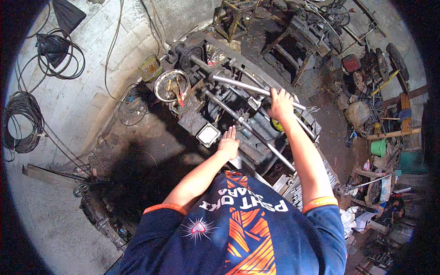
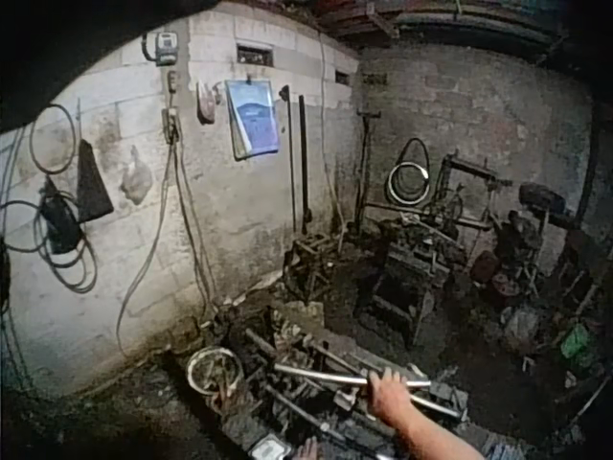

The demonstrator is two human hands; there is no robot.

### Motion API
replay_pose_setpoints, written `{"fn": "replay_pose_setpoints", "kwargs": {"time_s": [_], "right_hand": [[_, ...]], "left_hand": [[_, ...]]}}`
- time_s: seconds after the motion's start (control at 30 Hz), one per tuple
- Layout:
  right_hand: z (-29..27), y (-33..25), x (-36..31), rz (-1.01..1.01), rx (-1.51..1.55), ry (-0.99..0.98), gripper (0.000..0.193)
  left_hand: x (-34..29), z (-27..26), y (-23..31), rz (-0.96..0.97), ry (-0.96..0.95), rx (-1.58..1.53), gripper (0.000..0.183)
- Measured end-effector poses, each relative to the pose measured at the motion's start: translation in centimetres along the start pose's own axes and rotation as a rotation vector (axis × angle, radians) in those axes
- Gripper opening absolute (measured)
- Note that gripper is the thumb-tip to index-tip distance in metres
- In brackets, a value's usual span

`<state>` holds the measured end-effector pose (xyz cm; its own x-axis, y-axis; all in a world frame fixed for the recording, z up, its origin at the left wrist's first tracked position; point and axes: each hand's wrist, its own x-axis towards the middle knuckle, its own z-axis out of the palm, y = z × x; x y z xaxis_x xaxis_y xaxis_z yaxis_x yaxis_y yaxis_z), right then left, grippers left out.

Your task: Processing metal rods using a workshop machine to bend or shape them.

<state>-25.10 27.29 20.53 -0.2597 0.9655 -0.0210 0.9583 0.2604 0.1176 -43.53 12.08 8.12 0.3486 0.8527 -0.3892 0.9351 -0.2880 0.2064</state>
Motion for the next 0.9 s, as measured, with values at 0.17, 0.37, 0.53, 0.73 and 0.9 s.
{"fn": "replay_pose_setpoints", "kwargs": {"time_s": [0.17, 0.37, 0.53, 0.73, 0.9], "right_hand": [[0.2, 0.0, -0.3, 0.000, 0.007, 0.015, 0.072], [-0.2, -0.2, -0.5, 0.012, 0.007, -0.013, 0.076], [-0.4, -0.5, -0.2, 0.009, 0.010, -0.024, 0.076], [0.1, -0.2, -0.1, -0.003, -0.024, 0.014, 0.074], [-0.3, -0.1, 0.0, 0.002, 0.010, -0.022, 0.074]], "left_hand": [[0.2, 0.7, -0.1, -0.004, 0.032, 0.014, 0.047], [0.3, 1.1, -0.1, -0.009, 0.036, 0.001, 0.047], [0.4, 1.5, -0.3, -0.020, 0.034, -0.010, 0.046], [-0.1, -0.1, 0.1, -0.008, -0.039, -0.015, 0.039], [0.0, 0.3, -0.2, -0.009, -0.015, -0.011, 0.046]]}}
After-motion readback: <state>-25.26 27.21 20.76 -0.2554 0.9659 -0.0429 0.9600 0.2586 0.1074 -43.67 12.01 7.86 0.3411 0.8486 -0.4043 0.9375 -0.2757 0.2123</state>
